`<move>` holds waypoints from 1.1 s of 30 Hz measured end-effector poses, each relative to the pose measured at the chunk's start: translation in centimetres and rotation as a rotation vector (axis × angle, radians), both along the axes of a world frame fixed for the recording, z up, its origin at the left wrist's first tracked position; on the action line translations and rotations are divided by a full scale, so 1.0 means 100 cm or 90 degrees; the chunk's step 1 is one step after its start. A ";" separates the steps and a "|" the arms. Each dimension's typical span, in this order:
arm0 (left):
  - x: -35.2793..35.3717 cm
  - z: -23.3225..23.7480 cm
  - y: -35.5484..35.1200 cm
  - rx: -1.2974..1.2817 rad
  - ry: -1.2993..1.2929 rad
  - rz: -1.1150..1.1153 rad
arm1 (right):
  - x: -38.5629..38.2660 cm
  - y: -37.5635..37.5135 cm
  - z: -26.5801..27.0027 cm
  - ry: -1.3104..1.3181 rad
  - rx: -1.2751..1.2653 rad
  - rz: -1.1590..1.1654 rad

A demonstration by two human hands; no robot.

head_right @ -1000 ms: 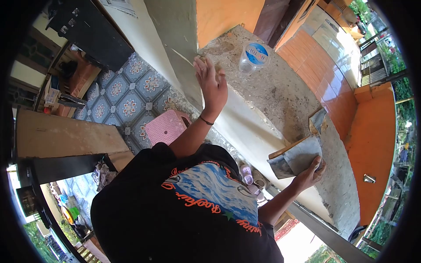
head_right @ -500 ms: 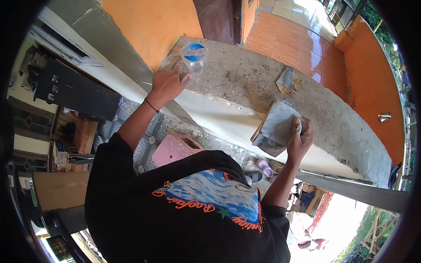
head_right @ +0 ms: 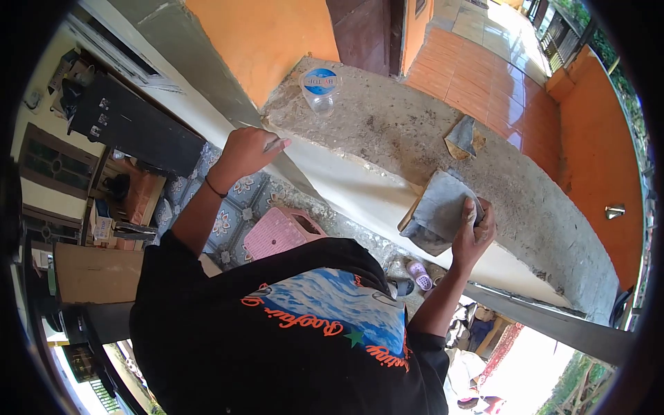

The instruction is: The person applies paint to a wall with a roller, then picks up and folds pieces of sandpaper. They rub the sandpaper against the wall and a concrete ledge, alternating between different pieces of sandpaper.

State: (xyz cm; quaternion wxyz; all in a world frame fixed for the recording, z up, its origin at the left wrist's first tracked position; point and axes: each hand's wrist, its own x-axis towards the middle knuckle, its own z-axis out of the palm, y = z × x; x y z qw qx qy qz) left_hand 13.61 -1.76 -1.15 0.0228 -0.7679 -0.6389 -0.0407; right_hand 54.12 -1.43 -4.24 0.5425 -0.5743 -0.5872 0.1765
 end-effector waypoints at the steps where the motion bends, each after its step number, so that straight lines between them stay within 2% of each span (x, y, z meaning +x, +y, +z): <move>1: -0.003 -0.006 -0.005 0.023 -0.055 0.096 | -0.001 0.000 0.000 0.001 -0.002 0.003; 2: -0.005 -0.013 -0.010 0.020 -0.056 0.101 | -0.003 0.001 0.000 0.007 0.002 0.002; 4: -0.009 -0.030 -0.020 0.070 -0.267 0.316 | -0.003 0.002 0.000 0.005 0.007 0.010; 7: -0.016 -0.065 -0.021 0.165 -0.337 0.370 | -0.005 0.003 -0.001 -0.006 0.001 -0.014; 12: -0.008 -0.084 -0.003 0.103 -0.468 0.420 | -0.008 0.003 0.000 -0.070 0.026 -0.015; 16: -0.002 -0.105 0.009 0.093 -0.564 0.402 | -0.007 -0.002 0.000 -0.033 -0.021 -0.021; 18: 0.007 -0.114 0.014 0.164 -0.728 0.360 | -0.007 -0.005 0.001 -0.044 -0.018 -0.023; 22: 0.021 -0.115 0.017 0.230 -0.718 0.371 | -0.011 -0.005 -0.004 -0.070 0.001 -0.053; 25: 0.033 -0.112 0.019 0.300 -0.515 0.408 | -0.015 -0.002 -0.004 -0.064 0.003 -0.061; 26: 0.032 -0.112 0.018 0.298 -0.517 0.415 | -0.016 -0.001 -0.004 -0.060 0.010 -0.064; 29: 0.027 -0.100 0.014 0.256 -0.342 0.395 | -0.016 -0.001 -0.004 -0.062 -0.001 -0.066; 33: 0.010 -0.104 0.009 0.251 -0.330 0.339 | -0.023 -0.003 -0.002 -0.068 0.019 -0.090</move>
